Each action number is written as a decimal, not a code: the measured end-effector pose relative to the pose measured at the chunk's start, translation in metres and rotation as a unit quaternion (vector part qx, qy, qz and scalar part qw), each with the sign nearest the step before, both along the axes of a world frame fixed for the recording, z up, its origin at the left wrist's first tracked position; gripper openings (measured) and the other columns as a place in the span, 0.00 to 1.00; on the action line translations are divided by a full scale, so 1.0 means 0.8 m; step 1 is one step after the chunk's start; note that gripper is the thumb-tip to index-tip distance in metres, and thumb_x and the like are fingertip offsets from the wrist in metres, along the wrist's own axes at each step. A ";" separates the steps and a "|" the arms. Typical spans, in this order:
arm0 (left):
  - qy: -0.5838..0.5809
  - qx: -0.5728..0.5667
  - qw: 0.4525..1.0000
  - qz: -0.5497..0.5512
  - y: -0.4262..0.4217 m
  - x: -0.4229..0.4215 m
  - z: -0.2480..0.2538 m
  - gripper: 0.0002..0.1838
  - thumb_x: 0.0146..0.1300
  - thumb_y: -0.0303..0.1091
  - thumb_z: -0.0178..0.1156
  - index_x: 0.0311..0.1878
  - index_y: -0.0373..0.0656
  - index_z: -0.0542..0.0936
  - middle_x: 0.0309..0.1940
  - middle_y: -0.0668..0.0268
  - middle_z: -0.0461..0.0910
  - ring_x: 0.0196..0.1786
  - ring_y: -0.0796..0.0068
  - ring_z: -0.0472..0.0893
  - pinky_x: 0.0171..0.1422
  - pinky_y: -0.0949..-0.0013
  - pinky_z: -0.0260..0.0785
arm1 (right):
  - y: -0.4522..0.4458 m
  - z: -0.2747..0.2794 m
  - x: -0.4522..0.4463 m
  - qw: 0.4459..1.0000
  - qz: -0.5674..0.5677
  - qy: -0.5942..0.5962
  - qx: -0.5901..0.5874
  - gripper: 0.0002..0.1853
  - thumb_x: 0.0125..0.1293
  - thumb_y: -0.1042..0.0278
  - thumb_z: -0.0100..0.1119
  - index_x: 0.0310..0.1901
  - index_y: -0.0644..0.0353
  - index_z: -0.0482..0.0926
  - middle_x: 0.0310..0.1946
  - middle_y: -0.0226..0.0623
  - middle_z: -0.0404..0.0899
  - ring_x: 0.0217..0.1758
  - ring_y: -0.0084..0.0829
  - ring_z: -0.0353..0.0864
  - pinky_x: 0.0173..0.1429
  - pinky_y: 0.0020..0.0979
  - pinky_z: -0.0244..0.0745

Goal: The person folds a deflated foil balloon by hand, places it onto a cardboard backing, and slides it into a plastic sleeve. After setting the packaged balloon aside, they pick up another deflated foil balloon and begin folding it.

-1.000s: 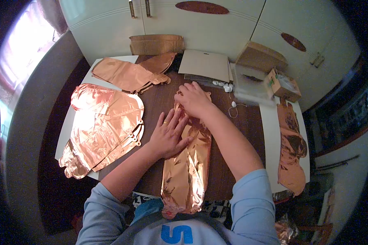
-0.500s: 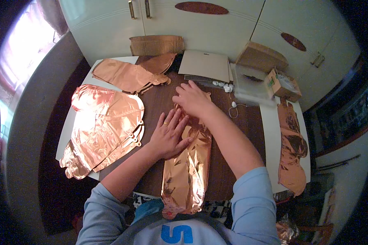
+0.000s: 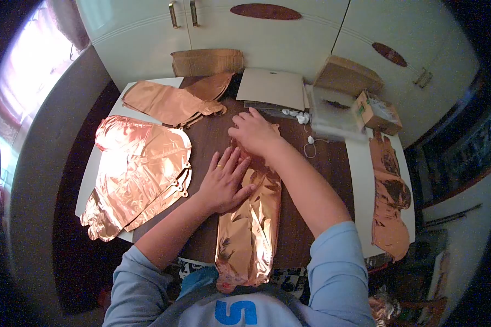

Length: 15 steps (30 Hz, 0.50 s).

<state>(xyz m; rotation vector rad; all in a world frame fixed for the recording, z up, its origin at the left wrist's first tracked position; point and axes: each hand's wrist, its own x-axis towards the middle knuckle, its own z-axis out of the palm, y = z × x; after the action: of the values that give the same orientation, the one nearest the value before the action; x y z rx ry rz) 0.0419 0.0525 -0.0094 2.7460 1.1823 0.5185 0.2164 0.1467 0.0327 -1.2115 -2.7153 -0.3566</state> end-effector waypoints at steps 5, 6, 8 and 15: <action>-0.009 -0.014 1.000 0.000 -0.002 0.001 0.008 0.41 0.71 0.64 0.41 0.75 0.41 0.61 0.76 0.42 0.53 0.79 0.41 0.51 0.80 0.40 0.38 | -0.010 -0.002 -0.002 0.998 0.018 0.051 -0.014 0.13 0.60 0.66 0.61 0.47 0.53 0.82 0.59 0.41 0.76 0.65 0.43 0.73 0.73 0.49 0.62; -0.016 -0.014 1.000 -0.001 -0.001 0.001 0.007 0.40 0.71 0.64 0.42 0.74 0.41 0.61 0.76 0.42 0.53 0.79 0.41 0.51 0.80 0.40 0.39 | -0.012 0.000 -0.001 0.997 0.004 0.075 -0.037 0.13 0.62 0.66 0.60 0.49 0.54 0.82 0.59 0.42 0.76 0.65 0.44 0.73 0.73 0.48 0.63; -0.032 -0.013 0.999 -0.001 0.000 0.000 0.002 0.40 0.71 0.63 0.44 0.74 0.41 0.62 0.75 0.41 0.53 0.78 0.40 0.52 0.80 0.40 0.39 | -0.022 0.009 0.004 0.985 -0.040 0.142 -0.084 0.14 0.64 0.66 0.59 0.51 0.56 0.82 0.60 0.44 0.76 0.65 0.46 0.74 0.72 0.46 0.64; -0.073 0.009 0.994 0.084 0.008 0.001 0.006 0.40 0.68 0.61 0.49 0.71 0.37 0.63 0.72 0.39 0.58 0.76 0.36 0.55 0.80 0.40 0.40 | -0.119 0.001 0.084 0.885 -0.302 0.317 -0.161 0.25 0.70 0.61 0.53 0.65 0.66 0.71 0.65 0.54 0.71 0.69 0.50 0.70 0.71 0.44 0.65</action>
<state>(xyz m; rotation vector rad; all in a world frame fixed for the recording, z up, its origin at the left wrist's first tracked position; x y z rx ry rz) 0.0429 0.0585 -0.0044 2.5831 1.3848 0.7376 0.2838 0.0516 0.0338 -1.8497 -1.8339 0.3970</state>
